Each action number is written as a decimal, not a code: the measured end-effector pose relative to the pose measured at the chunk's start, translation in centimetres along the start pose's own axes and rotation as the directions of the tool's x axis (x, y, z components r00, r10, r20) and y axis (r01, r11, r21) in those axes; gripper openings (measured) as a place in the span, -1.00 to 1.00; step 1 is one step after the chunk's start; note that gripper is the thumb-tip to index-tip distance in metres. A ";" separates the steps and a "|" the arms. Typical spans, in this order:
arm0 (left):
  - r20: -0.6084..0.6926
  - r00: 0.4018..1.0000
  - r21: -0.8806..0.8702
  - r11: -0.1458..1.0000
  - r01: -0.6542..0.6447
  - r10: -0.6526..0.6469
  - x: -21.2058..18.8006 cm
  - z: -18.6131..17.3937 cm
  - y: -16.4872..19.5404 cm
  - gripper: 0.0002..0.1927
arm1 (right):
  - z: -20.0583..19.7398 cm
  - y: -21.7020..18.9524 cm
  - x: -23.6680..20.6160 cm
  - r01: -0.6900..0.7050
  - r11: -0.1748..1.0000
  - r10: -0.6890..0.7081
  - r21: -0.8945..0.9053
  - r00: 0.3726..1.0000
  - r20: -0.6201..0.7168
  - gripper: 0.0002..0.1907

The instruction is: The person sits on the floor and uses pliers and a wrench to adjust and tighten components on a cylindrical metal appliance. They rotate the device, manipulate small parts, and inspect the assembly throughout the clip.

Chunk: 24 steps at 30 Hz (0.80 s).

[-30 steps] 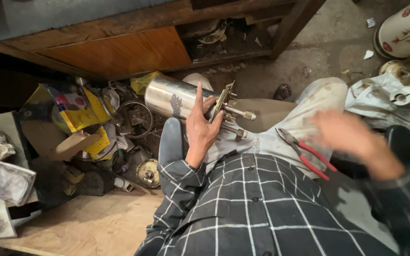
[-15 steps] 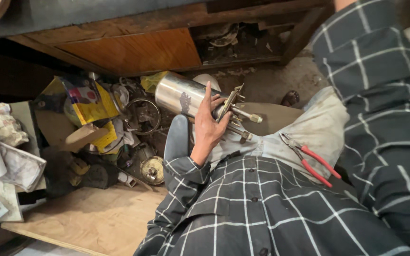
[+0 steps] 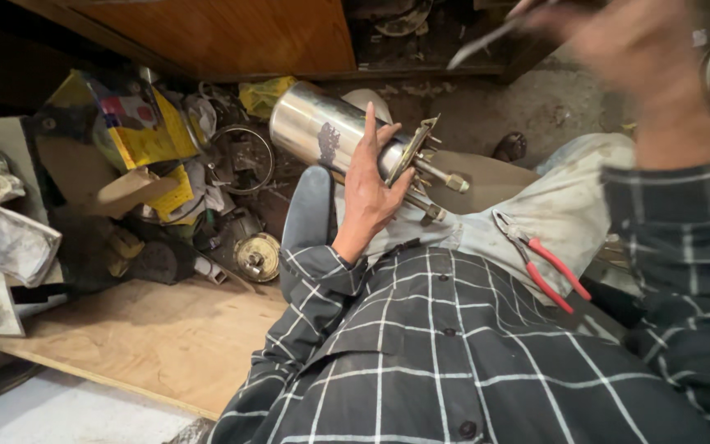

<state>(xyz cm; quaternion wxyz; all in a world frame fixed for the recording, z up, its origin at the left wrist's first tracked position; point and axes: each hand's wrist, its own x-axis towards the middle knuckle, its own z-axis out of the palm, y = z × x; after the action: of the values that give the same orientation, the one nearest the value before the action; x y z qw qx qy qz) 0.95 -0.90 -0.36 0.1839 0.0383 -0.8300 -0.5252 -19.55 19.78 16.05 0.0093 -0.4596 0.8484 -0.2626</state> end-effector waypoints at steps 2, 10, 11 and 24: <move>0.006 1.000 -0.001 1.000 -0.001 0.001 0.1 0.0 -0.1 0.14 | 2.9 -1.0 0.3 0.092 0.988 -0.103 0.127 0.991 0.081 -0.84; 0.054 0.999 0.057 0.998 -0.005 0.002 0.3 0.2 -0.5 0.09 | 7.3 -2.4 1.5 0.150 0.935 -0.227 0.320 0.949 0.217 -0.76; 0.056 0.998 0.061 0.998 -0.002 -0.001 0.3 0.2 -0.4 0.09 | 7.1 -2.8 1.7 0.152 0.936 -0.230 0.316 0.947 0.224 -0.75; -0.004 0.998 0.197 0.979 -0.062 0.064 -0.4 1.2 -1.8 -0.28 | 8.7 -6.3 1.8 0.491 0.854 -0.516 0.172 0.841 0.163 -0.69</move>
<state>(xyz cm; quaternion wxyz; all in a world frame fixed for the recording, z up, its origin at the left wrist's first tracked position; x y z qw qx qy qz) 0.72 -0.57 -2.47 0.2001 0.0325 -0.8776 -0.4344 -13.47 11.75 11.84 0.0549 -0.6894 0.6742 -0.2591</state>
